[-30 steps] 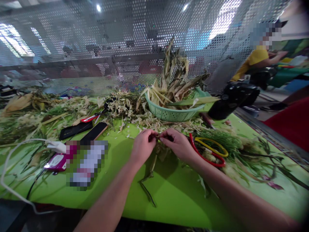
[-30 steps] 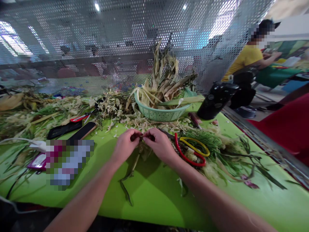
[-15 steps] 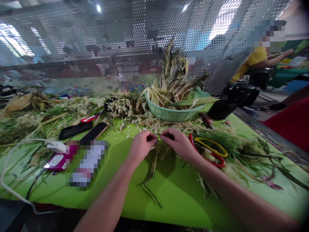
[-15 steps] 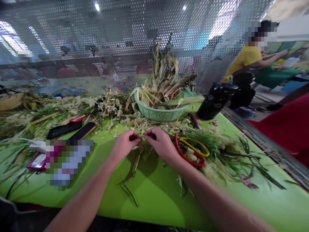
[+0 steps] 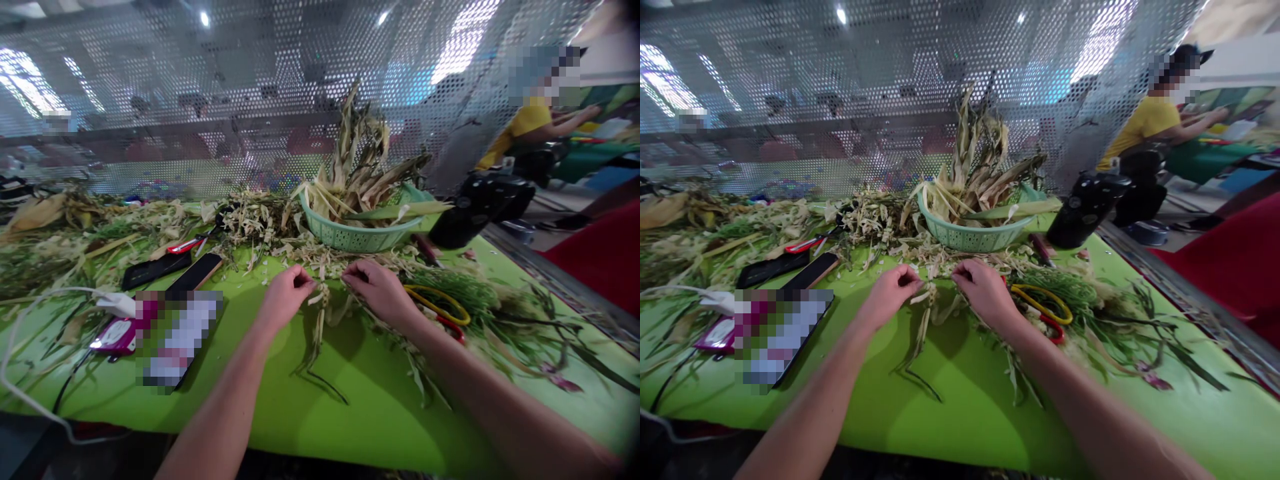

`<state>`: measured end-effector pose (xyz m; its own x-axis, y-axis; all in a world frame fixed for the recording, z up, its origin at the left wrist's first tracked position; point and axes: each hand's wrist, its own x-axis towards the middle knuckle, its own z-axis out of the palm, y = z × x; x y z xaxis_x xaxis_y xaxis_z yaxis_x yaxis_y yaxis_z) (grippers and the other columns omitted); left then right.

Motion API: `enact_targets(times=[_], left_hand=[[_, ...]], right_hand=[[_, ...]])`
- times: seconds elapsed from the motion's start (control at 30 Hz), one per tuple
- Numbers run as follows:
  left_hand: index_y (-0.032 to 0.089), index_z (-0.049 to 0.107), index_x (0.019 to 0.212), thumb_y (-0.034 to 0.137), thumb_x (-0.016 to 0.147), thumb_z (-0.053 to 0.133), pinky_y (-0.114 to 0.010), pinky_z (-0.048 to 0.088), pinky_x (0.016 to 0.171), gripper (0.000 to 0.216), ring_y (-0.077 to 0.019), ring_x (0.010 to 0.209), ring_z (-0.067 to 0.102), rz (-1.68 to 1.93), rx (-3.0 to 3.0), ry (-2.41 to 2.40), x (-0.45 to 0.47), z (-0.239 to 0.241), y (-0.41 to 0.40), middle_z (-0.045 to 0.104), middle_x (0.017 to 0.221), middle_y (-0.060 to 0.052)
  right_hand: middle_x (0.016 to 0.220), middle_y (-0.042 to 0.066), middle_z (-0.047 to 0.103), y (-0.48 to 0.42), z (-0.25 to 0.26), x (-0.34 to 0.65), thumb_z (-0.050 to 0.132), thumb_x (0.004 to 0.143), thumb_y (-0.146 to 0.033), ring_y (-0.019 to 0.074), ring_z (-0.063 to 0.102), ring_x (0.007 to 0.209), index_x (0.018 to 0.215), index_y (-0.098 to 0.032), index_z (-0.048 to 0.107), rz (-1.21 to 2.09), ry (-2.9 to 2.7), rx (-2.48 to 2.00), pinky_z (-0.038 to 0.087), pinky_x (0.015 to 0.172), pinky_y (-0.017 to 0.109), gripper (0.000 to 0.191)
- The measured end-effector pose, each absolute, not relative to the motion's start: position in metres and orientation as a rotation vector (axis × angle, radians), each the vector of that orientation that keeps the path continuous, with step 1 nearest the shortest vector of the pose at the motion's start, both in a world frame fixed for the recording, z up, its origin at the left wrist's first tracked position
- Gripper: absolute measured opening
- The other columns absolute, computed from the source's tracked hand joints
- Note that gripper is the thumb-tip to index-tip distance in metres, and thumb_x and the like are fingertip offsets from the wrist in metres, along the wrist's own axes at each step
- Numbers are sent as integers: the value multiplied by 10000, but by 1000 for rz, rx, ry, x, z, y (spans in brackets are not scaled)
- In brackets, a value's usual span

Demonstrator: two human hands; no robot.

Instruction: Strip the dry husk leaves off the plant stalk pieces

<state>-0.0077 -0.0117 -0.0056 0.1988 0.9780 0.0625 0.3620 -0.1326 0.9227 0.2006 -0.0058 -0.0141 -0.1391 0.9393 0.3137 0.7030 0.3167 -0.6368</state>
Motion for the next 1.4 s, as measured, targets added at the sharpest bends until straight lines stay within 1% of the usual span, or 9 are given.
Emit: enact_targets(times=[0.2, 0.33, 0.5, 0.6, 0.8, 0.9, 1.0, 1.13, 1.4], left_hand=[[180, 528, 738, 373, 815, 559, -267, 341, 601, 210, -118, 614, 453, 806, 1631, 1301, -8, 1, -16, 538, 688, 9], [180, 526, 769, 374, 803, 572, -252, 343, 591, 202, -102, 601, 428, 956, 1572, 1188, -5, 2, -18, 508, 686, 21], [165, 507, 702, 230, 780, 595, -247, 391, 654, 134, -97, 702, 475, 1158, 1604, 996, 1, 5, -22, 578, 887, -30], [164, 491, 736, 235, 805, 577, -226, 364, 585, 131, -69, 633, 441, 1115, 1426, 816, 2, 5, -22, 613, 960, -39], [174, 480, 785, 357, 838, 570, -202, 311, 521, 211, -46, 546, 386, 1129, 1276, 815, 1, -2, -18, 629, 871, -10], [174, 502, 796, 387, 827, 589, -197, 307, 514, 232, -51, 552, 400, 1112, 1266, 854, 1, -5, -16, 611, 805, -2], [173, 501, 787, 382, 817, 606, -193, 297, 503, 236, -54, 544, 392, 1116, 1241, 869, 2, -7, -16, 579, 744, 10], [176, 514, 806, 392, 832, 577, -188, 282, 487, 226, -52, 527, 363, 1086, 1278, 911, 2, -8, -16, 576, 762, 14], [172, 519, 775, 412, 819, 589, -205, 282, 493, 254, -60, 519, 354, 1063, 1377, 986, -2, -9, -15, 495, 662, 32]], right_hand=[[810, 31, 590, -4, -16, 200, 493, 866, -325, 181, 531, 756, 774, -195, 560, 456, -1974, -1481, 368, 670, 286, 173], [741, 19, 565, -2, -19, 201, 472, 878, -375, 176, 514, 708, 720, -194, 522, 498, -2017, -1514, 349, 629, 282, 246], [728, 14, 563, -5, -17, 198, 505, 841, -315, 172, 498, 695, 697, -194, 512, 470, -2003, -1505, 338, 623, 280, 188], [694, 4, 544, -9, -11, 193, 539, 807, -286, 162, 474, 669, 672, -194, 517, 508, -1910, -1465, 327, 610, 277, 165], [614, -39, 460, -18, 3, 189, 639, 787, -351, 98, 368, 527, 708, -194, 532, 1195, -1372, -1131, 278, 511, 244, 206], [791, -7, 577, -21, 6, 187, 672, 785, -343, 70, 394, 524, 729, -189, 537, 1500, -1148, -922, 290, 502, 231, 213], [922, 18, 618, -24, 3, 185, 667, 805, -333, 99, 536, 641, 760, -193, 547, 1706, -1063, -775, 388, 592, 241, 190], [786, 14, 614, -24, -2, 182, 644, 832, -316, 135, 580, 717, 760, -188, 573, 1685, -1099, -758, 437, 703, 274, 163], [682, 4, 585, -23, -3, 181, 656, 817, -328, 119, 546, 627, 712, -172, 581, 1562, -1230, -889, 428, 636, 259, 202]])
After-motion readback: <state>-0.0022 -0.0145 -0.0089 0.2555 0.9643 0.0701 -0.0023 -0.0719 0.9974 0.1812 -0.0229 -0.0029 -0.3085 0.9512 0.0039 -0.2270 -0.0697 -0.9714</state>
